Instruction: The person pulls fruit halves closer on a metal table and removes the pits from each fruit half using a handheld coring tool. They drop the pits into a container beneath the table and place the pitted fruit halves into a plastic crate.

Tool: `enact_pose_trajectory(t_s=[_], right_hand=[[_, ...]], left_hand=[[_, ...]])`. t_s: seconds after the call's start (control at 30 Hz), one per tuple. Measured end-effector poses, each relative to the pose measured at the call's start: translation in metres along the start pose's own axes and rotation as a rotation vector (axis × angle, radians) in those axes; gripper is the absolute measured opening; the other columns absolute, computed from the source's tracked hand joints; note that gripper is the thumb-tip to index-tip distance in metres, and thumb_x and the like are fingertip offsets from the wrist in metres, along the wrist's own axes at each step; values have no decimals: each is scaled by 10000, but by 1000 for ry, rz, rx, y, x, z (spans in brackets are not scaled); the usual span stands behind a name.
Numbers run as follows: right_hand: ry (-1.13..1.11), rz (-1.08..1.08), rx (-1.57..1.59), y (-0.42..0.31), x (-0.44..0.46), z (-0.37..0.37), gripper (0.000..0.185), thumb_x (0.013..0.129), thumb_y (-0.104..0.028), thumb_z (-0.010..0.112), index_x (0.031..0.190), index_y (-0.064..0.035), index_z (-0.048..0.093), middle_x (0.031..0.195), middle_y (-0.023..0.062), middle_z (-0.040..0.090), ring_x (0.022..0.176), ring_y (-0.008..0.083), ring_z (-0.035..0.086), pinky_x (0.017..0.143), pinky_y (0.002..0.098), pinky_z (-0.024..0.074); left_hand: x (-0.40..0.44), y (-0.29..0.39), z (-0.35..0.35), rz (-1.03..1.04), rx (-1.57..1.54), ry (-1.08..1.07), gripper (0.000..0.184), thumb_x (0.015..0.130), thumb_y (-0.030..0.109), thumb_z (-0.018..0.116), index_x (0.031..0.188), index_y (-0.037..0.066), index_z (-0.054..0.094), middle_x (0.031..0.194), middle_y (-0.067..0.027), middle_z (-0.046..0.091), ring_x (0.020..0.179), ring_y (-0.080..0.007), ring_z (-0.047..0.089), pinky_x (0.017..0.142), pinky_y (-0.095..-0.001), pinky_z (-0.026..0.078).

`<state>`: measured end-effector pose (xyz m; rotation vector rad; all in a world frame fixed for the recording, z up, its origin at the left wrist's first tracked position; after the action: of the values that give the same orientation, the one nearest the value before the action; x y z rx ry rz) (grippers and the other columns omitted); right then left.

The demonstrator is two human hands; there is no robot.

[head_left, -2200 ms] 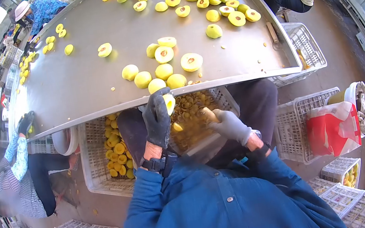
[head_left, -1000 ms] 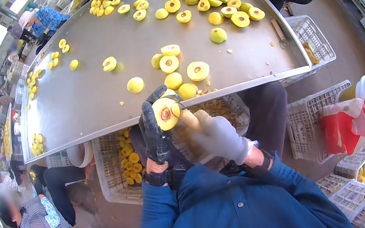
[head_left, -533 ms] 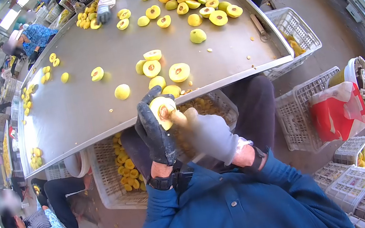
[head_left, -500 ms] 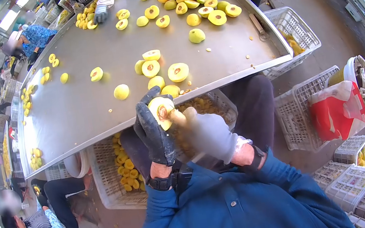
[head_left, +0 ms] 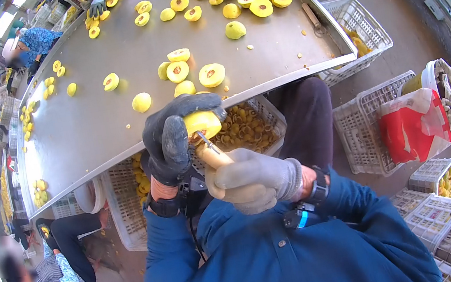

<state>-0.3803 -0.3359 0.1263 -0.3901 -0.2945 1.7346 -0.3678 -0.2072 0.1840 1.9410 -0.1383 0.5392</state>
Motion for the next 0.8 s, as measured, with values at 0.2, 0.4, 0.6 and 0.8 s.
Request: enact_pose_trajectory(t_s=[0.2,0.4,0.6,0.8], right_hand=[[210,-446,-757,-9,8,-29,199,937,-208,592,951,-11,613,637,-10,558,578,67,519,537,246,446],[8,-207,-369,14,11,-75,234,931,-236,611,936,-2,616,601,-24,514,499,55,462,454,231,379],[-63,-190,-58,18,14,-93,287,939,-276,608,943,9,577,511,-54,399,364,26,334,322,204,247],[893,-138,-1841,-10,-22,-150,251,862,-248,648,902,-9,585,679,200,632,640,376,636,604,450,484]], left_hand=[[-12,-23,24,-92,-440,106,679,1008,526,312,914,-52,655,852,-195,667,746,-264,629,726,-371,516],[-19,-54,44,-190,-615,26,612,1019,443,307,989,-65,647,907,-179,681,775,-249,662,741,-341,559],[-31,-98,36,-214,-636,463,528,1052,446,309,1191,-2,553,1000,-152,663,922,-217,640,790,-332,560],[-56,-127,0,-413,-510,552,591,1053,496,284,1167,8,599,965,-136,688,729,-181,654,605,-275,539]])
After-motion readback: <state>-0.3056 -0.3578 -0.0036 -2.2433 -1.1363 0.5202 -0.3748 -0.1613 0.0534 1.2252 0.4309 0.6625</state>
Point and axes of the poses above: each hand's wrist, its own x-axis towards the middle knuckle, its own z-axis out of the palm, y = z × x, the point moved 6 cm from there along x, towards the middle knuckle
